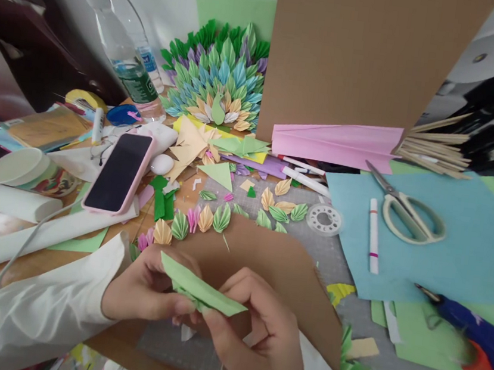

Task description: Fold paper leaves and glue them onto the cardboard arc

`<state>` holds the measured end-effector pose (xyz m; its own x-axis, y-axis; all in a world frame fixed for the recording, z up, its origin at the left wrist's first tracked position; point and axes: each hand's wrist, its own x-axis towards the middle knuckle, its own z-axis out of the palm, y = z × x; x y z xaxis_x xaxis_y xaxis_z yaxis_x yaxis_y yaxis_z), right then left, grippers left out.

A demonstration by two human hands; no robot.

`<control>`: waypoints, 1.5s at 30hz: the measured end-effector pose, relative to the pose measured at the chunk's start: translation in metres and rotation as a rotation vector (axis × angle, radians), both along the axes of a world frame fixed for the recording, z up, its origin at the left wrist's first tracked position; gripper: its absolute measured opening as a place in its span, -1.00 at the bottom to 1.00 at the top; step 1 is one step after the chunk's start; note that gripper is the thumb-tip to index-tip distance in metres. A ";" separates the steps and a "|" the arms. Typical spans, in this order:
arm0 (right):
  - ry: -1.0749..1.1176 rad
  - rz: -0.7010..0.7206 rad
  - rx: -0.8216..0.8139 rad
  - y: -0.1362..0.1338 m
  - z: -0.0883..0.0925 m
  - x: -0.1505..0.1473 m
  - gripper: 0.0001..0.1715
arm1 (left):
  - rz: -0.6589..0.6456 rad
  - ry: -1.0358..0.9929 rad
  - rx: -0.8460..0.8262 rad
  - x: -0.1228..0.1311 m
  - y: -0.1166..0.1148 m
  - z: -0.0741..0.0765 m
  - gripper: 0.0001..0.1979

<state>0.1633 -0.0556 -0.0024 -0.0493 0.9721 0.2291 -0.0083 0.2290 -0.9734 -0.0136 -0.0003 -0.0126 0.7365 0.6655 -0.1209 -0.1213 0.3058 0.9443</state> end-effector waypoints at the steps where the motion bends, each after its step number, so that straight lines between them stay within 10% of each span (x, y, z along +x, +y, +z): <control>1: 0.015 0.010 -0.008 -0.001 -0.001 -0.001 -0.80 | -0.009 0.004 -0.046 0.000 0.000 0.001 -0.78; 19: -0.522 -0.144 0.472 0.005 -0.004 0.016 -0.78 | 0.007 0.029 -0.326 0.000 0.004 -0.004 -0.79; 27: -0.332 -0.199 0.288 -0.001 -0.006 0.020 -0.77 | -0.002 0.001 -0.155 0.003 0.001 -0.004 -0.71; 39: -0.020 0.206 -0.337 0.000 -0.012 0.016 -0.88 | 0.018 0.113 0.277 0.003 0.004 0.004 -0.76; 45: -0.078 0.199 -0.285 0.003 -0.011 0.016 -0.96 | 0.014 0.114 0.394 0.005 0.002 0.003 -0.83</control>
<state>0.1797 -0.0523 -0.0134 -0.2510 0.9660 -0.0623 0.0518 -0.0509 -0.9974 -0.0083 0.0021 -0.0096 0.7237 0.6871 0.0649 -0.0109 -0.0826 0.9965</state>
